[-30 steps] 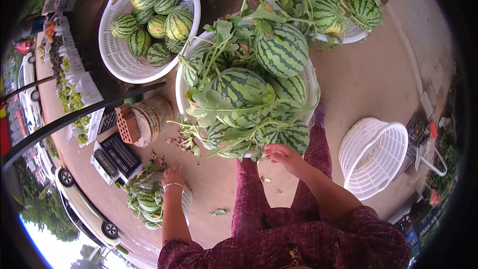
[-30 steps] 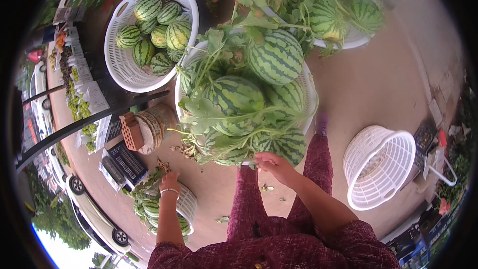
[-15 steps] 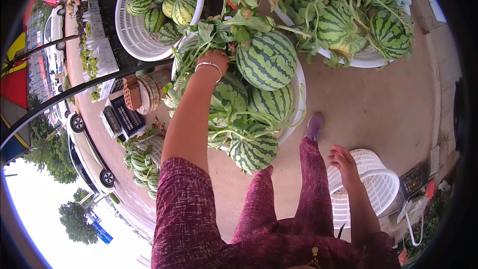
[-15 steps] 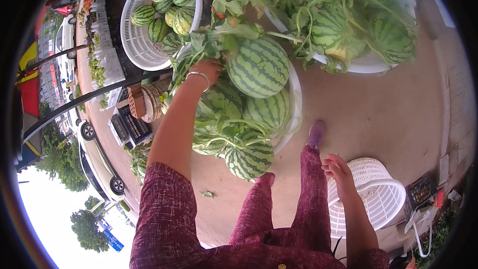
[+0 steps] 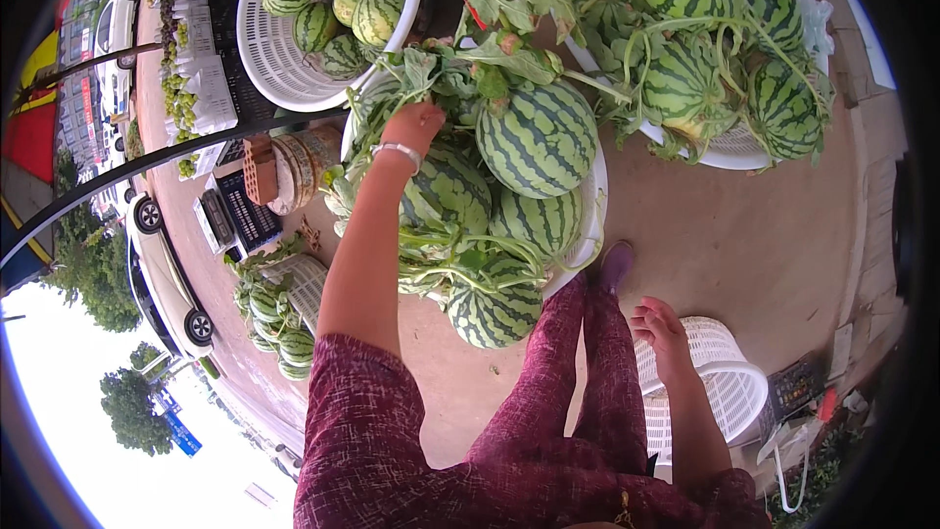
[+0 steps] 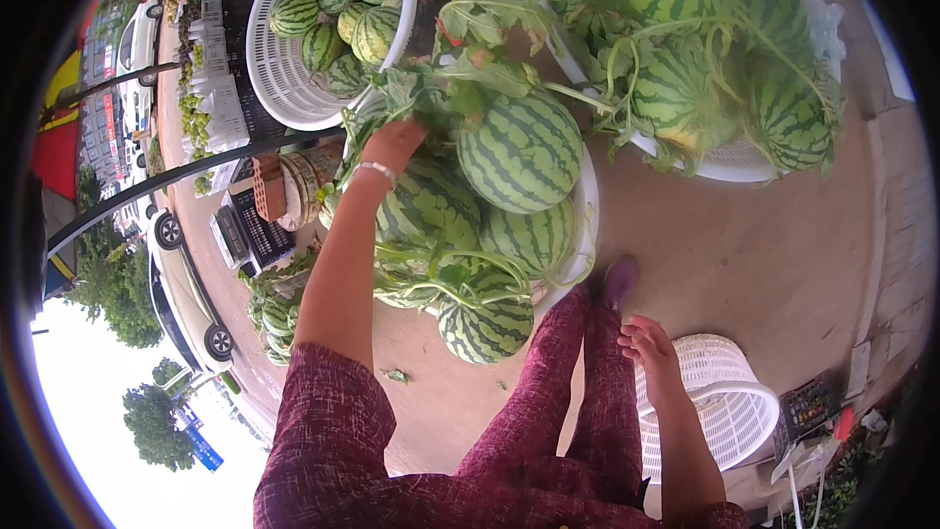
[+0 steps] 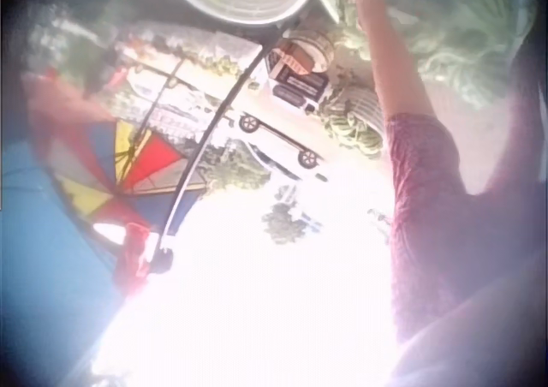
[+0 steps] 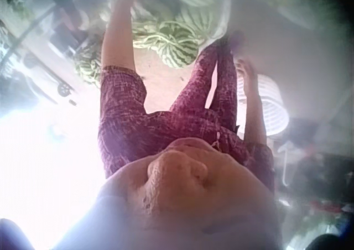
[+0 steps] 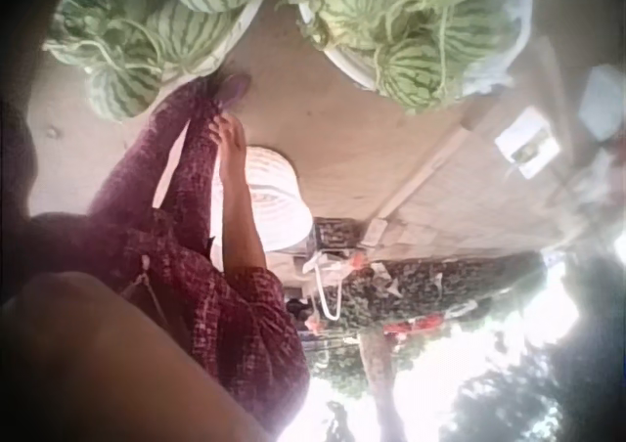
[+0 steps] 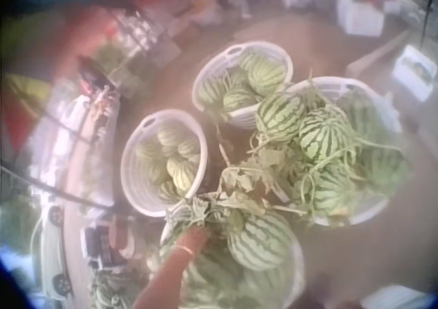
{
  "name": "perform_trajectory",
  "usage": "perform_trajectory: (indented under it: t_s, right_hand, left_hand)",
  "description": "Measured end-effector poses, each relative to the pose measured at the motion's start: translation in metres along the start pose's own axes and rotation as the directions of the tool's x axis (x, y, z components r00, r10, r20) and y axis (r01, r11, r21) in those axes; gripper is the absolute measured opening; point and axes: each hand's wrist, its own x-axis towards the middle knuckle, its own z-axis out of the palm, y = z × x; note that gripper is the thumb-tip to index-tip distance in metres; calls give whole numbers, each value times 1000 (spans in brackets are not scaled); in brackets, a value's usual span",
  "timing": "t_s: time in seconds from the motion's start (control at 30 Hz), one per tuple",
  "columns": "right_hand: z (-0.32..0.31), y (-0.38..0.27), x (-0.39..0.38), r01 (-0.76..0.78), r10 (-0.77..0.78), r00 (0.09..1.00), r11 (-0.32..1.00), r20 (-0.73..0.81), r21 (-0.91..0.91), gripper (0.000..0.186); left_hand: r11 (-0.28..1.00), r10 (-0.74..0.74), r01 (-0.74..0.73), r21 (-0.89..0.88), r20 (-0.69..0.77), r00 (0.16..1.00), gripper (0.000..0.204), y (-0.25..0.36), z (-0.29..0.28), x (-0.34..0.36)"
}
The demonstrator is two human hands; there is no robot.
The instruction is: The person removes leaves and stems from watermelons and places them into white baskets. The person also picks up and moves watermelons between baskets and briefly handles a plastic bag.
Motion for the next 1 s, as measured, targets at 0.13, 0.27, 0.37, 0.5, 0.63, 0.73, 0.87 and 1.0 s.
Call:
perform_trajectory:
  t_s: [0.13, 0.27, 0.37, 0.5, 0.63, 0.73, 0.87, 1.0]
  right_hand:
    - [47, -28, 6, 36, -32, 997, 998, 72, -56, 36]
    - [142, -70, 40, 121, -64, 946, 979, 319, -163, 38]
    - [221, -107, 92, 348, -248, 878, 918, 410, -190, 38]
    - [304, -129, 193, 605, -508, 796, 686, 329, -404, 40]
    - [362, -140, 230, 101, -77, 991, 963, 105, -249, 31]
    - [365, -140, 234, -90, 159, 961, 954, 226, -287, 23]
    - [343, -140, 252, -117, 246, 924, 910, 292, -397, 17]
    - [341, -137, 268, -8, 146, 945, 906, 294, -424, 16]
  left_hand:
    - [815, -300, 214, -538, -76, 951, 20, 24, -43, -77]
    - [920, -49, -75, -386, -301, 952, 15, 6, -33, -130]
    - [947, 170, -262, -186, -401, 900, 15, 20, -16, -134]
    - [928, 318, -369, -59, -391, 864, 18, 23, -7, -119]
    - [912, 364, -407, -45, -367, 856, 20, 16, -16, -114]
    - [942, 169, -259, -214, -363, 916, 20, 8, -21, -109]
    - [855, -177, -51, -517, -383, 907, 24, -23, 7, -54]
    - [528, -424, 370, -765, 140, 895, 46, -20, 3, -6]
